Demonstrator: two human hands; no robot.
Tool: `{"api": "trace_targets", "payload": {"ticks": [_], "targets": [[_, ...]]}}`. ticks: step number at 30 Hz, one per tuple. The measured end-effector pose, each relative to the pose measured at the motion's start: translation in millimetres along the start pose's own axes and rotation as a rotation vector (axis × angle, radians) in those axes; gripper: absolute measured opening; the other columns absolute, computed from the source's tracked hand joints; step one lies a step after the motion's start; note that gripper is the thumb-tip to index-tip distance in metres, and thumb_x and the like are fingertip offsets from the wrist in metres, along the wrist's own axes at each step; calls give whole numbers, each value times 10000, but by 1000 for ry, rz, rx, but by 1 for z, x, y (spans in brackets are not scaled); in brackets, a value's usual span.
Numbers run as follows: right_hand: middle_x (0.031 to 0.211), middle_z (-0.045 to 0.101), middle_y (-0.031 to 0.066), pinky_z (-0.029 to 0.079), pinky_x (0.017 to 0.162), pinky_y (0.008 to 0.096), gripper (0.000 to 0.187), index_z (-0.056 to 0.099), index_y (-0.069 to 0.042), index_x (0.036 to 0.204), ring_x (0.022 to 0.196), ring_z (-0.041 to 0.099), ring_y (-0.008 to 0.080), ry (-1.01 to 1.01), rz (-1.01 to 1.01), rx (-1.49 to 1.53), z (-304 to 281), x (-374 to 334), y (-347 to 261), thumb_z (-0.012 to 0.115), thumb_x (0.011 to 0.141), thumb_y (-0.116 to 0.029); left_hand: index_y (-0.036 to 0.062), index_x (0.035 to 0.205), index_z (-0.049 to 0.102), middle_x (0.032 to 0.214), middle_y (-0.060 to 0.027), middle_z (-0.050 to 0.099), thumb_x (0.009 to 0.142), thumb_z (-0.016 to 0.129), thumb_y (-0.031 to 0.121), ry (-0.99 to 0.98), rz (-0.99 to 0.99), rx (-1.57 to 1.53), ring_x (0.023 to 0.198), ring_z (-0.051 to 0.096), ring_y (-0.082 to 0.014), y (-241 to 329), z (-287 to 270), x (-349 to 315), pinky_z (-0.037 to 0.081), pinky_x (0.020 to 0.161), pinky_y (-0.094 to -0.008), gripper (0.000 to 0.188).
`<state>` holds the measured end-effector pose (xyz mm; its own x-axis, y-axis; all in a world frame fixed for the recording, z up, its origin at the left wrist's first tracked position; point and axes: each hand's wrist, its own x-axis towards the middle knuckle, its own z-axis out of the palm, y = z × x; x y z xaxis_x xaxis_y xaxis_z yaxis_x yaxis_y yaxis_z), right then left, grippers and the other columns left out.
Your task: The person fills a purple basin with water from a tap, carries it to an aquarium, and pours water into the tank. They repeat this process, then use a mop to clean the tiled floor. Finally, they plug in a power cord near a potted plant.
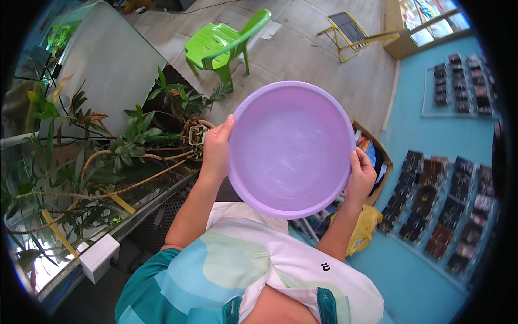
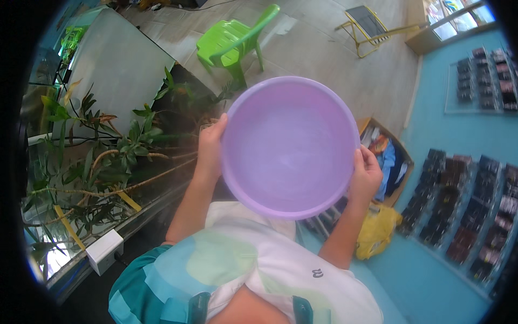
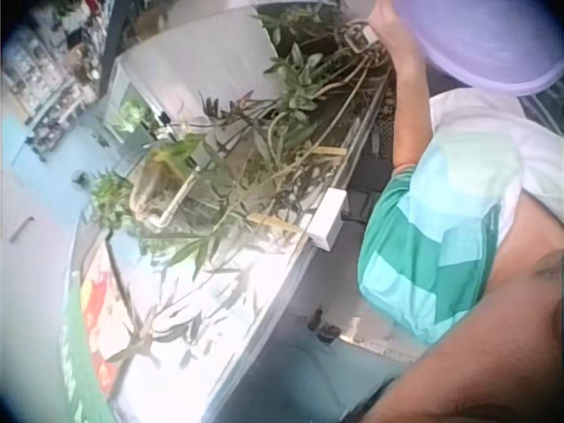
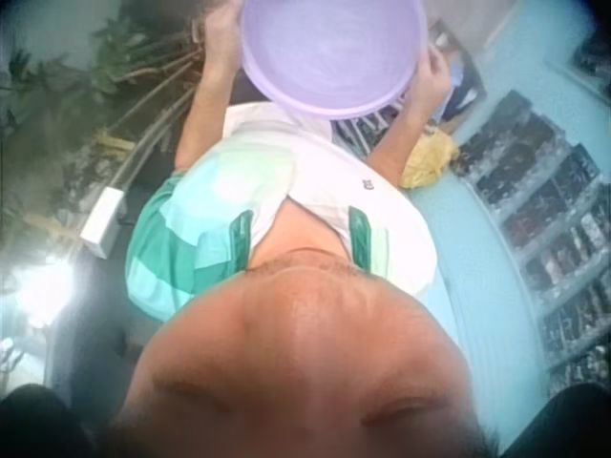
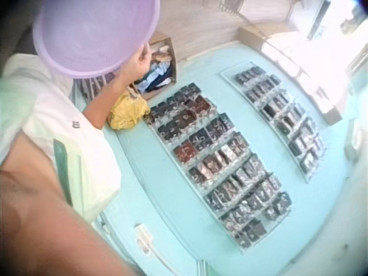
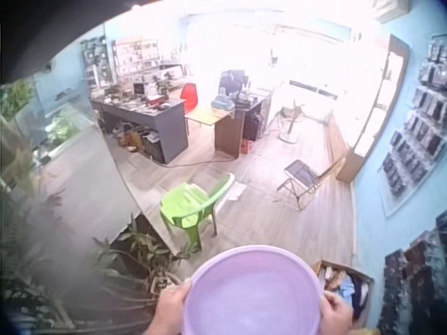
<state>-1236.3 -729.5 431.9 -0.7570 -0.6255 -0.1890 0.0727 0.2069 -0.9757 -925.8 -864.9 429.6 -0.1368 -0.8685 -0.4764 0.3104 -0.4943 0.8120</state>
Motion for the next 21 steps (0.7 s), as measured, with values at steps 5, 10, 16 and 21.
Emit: {"api": "trace_targets", "payload": {"ticks": [5,10,16,21], "targets": [[1091,748,125,553,879,270,251,698,106,1198,963,704,151,-40,-18,-78,39,86,-32,656,1025,-70,-82,1137,740,1001,-87,749,1093,552,328,36,15,-54,832,655,-115,20,31,63,512,758,-266,453],[1071,747,137,570,870,285,246,699,110,1189,964,712,169,-80,-8,-73,89,157,-66,660,1016,-61,-66,1114,754,958,-59,746,1093,552,351,47,70,-59,817,645,-106,56,50,127,506,748,-268,464],[1058,749,130,562,864,281,252,706,105,1176,946,708,162,-125,-50,-98,166,235,-115,683,1003,-76,-85,1197,710,1086,-127,742,1091,554,311,10,65,-89,948,679,-163,125,58,196,523,863,-296,438],[1041,751,115,548,840,270,255,716,98,1158,915,701,151,-228,-109,-143,243,291,-154,702,989,-92,-91,1200,699,1083,-133,738,1088,558,314,107,132,-74,920,683,-165,180,62,231,534,829,-295,443]]}}
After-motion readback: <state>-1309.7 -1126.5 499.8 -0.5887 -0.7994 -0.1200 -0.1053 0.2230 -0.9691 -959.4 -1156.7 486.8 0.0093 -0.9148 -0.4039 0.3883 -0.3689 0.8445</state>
